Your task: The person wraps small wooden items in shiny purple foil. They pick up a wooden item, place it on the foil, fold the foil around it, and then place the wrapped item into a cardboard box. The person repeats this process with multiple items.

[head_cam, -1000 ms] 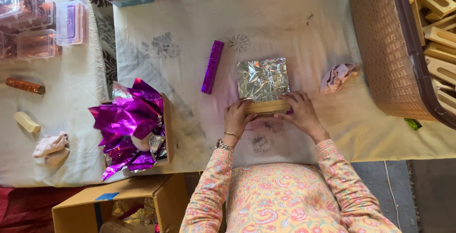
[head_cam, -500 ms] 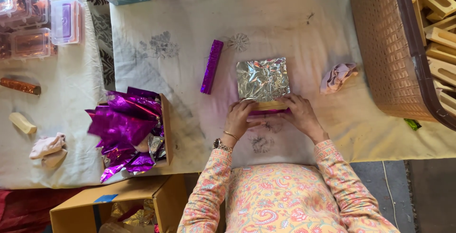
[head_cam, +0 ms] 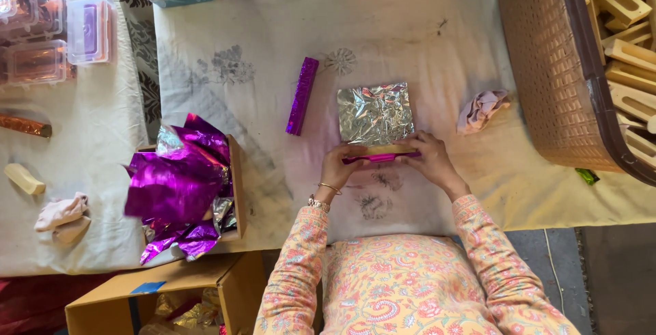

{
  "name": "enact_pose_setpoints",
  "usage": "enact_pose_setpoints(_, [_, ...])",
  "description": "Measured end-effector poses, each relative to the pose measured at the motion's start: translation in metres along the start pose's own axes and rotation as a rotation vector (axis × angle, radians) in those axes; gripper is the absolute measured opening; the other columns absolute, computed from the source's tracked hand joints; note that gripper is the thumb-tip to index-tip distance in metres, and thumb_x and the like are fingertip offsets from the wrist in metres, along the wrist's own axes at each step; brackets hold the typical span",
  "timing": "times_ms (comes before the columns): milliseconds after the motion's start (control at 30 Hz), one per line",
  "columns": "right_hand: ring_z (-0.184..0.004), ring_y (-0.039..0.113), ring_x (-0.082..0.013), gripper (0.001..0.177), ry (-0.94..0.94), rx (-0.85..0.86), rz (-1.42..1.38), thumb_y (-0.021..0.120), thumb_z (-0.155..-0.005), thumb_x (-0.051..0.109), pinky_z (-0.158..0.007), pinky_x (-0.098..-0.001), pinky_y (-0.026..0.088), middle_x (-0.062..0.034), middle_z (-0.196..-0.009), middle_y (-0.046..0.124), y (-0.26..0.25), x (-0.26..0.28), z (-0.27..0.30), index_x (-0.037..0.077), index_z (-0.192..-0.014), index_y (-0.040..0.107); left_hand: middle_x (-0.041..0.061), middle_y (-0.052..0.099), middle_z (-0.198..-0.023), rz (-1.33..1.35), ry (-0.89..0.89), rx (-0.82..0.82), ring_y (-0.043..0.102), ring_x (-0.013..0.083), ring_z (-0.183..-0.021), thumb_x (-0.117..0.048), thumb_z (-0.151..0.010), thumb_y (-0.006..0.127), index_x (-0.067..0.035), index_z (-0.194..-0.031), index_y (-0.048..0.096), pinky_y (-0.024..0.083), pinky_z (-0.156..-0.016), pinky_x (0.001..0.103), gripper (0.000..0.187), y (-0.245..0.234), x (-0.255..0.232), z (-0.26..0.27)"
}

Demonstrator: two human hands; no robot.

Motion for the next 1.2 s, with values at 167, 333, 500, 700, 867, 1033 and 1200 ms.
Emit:
enact_pose_setpoints(167, [-0.099, 0.063, -0.0187, 0.044, 0.051, 0.007, -0.115, 0.089, -0.073, 0.027, -0.086, -0.0338, 0.053, -0.0026, -0.103, 0.066, 0.015, -0.039, -0.003, 0.018, -0.114, 0.078, 0.005, 0.078, -0.113, 0.270, -0.043, 0.008, 0.073, 0.0124, -0.102, -0.004, -0.080, 0.085, -0.001, -0.114, 0.074, 0.060, -0.088, 0.025, 0.036, 0.012, 0.036, -0.008])
enact_pose_setpoints(333, [-0.099, 0.057, -0.0179, 0.041, 0.114, 0.050, -0.137, 0.089, -0.075, 0.030, -0.086, -0.0307, 0.048, -0.0029, -0.099, 0.062, 0.029, -0.060, -0.005, 0.016, -0.113, 0.080, 0.005, 0.078, -0.113, 0.254, -0.038, -0.014, 0.074, 0.0125, -0.103, -0.003, -0.082, 0.084, -0.001, -0.114, 0.075, 0.060, -0.090, 0.025, 0.033, 0.009, 0.032, -0.008])
enact_pose_setpoints(500, [-0.101, 0.061, -0.0137, 0.033, 0.131, 0.006, -0.229, 0.084, -0.080, 0.025, -0.087, -0.0294, 0.049, 0.0002, -0.101, 0.064, 0.027, -0.057, -0.004, 0.017, -0.111, 0.080, 0.009, 0.075, -0.103, -0.025, 0.108, -0.090, 0.074, 0.0214, -0.092, -0.007, -0.081, 0.085, -0.004, -0.112, 0.080, 0.058, -0.083, 0.033, 0.032, -0.004, -0.011, 0.000])
enact_pose_setpoints(700, [-0.099, 0.063, -0.0134, 0.030, 0.152, 0.006, -0.226, 0.082, -0.080, 0.023, -0.084, -0.0292, 0.051, 0.0008, -0.100, 0.066, 0.024, -0.053, -0.006, 0.019, -0.109, 0.081, 0.004, 0.072, -0.118, -0.567, 0.475, -0.228, 0.067, 0.0225, -0.110, -0.027, -0.079, 0.084, -0.011, -0.113, 0.074, 0.046, -0.103, 0.042, 0.039, 0.009, -0.070, 0.029])
enact_pose_setpoints(867, [-0.098, 0.063, -0.0156, 0.028, 0.156, 0.004, -0.135, 0.082, -0.080, 0.024, -0.087, -0.0318, 0.051, -0.0004, -0.100, 0.069, 0.022, -0.051, -0.008, 0.021, -0.108, 0.082, -0.001, 0.072, -0.118, -0.733, 0.565, -0.223, 0.066, 0.0178, -0.112, -0.023, -0.083, 0.078, -0.014, -0.115, 0.074, 0.041, -0.111, 0.042, 0.034, 0.029, -0.077, 0.030])
enact_pose_setpoints(1033, [-0.101, 0.064, -0.0199, 0.029, 0.159, 0.025, -0.029, 0.080, -0.084, 0.029, -0.090, -0.0343, 0.053, -0.0034, -0.099, 0.069, 0.013, -0.024, -0.006, 0.021, -0.112, 0.081, -0.003, 0.072, -0.115, -0.630, 0.530, -0.187, 0.068, 0.0177, -0.107, -0.023, -0.085, 0.076, -0.016, -0.112, 0.075, 0.044, -0.107, 0.041, 0.028, 0.027, -0.064, 0.019])
enact_pose_setpoints(1200, [-0.120, 0.061, -0.0291, 0.041, -0.291, -0.285, 0.374, 0.073, -0.093, 0.028, -0.106, -0.0453, 0.044, -0.0086, -0.124, 0.067, 0.004, 0.056, 0.022, 0.011, -0.129, 0.063, -0.002, 0.074, -0.112, -0.571, 0.488, -0.148, 0.068, 0.0183, -0.104, -0.026, -0.089, 0.073, -0.017, -0.107, 0.077, 0.043, -0.103, 0.041, 0.020, 0.021, -0.062, 0.005])
Point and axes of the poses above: each hand's wrist, its own z-axis away from the middle knuckle, its own y-axis out of the palm, x = y × z, the point moved 9 cm from there along -z, towards the middle knuckle
